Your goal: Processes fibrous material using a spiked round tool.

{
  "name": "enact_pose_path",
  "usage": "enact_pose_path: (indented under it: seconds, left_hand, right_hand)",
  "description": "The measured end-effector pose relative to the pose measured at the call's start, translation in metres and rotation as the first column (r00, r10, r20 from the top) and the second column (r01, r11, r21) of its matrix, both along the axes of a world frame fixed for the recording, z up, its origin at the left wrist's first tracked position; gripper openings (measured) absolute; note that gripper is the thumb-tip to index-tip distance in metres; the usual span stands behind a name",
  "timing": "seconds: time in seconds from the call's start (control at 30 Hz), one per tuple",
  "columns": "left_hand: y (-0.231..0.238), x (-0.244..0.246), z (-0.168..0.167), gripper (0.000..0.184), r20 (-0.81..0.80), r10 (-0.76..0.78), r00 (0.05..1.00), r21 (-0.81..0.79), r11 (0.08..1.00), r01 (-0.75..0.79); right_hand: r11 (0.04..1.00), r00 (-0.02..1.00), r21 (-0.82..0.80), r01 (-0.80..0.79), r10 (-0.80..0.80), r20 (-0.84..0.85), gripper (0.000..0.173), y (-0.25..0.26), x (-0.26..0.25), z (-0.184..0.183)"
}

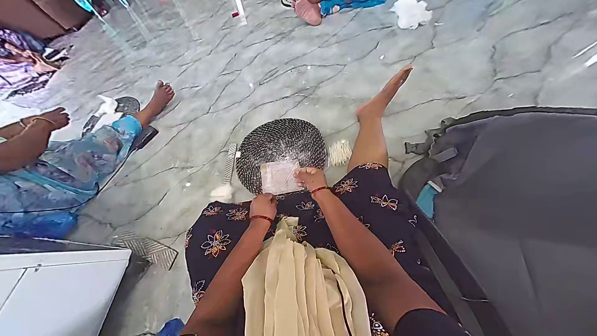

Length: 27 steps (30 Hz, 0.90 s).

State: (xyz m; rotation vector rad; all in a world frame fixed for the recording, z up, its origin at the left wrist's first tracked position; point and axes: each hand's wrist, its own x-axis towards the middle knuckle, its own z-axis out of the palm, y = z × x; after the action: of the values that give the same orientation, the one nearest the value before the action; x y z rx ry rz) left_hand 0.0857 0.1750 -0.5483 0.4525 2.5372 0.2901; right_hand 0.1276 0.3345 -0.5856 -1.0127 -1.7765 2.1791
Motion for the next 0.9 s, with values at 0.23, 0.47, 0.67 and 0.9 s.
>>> enact_pose_path:
  seconds: [0.23, 0.47, 0.67, 0.9]
  left_hand:
    - [0.008, 0.007, -0.002, 0.031, -0.009, -0.035, 0.999, -0.001, 0.999, 0.035]
    - [0.008, 0.015, -0.005, 0.032, -0.054, -0.069, 0.996, 0.047, 0.996, 0.072]
    - [0.01, 0.02, -0.009, 0.035, -0.017, -0.094, 0.995, 0.071, 0.993, 0.095]
    - [0.011, 0.022, -0.012, 0.034, -0.036, -0.087, 0.996, 0.132, 0.987, 0.091]
  right_hand:
    - [0.998, 0.996, 0.068, -0.005, -0.001, 0.086, 0.023, 0.003, -0.007, -0.009]
    - [0.993, 0.992, 0.113, -0.045, 0.031, 0.124, 0.023, -0.006, -0.009, -0.012]
    - [0.995, 0.992, 0.1, -0.016, 0.003, 0.129, 0.022, -0.005, -0.009, -0.009]
    - [0.993, 0.994, 0.114, -0.026, 0.013, 0.11, 0.022, -0.006, -0.009, -0.006]
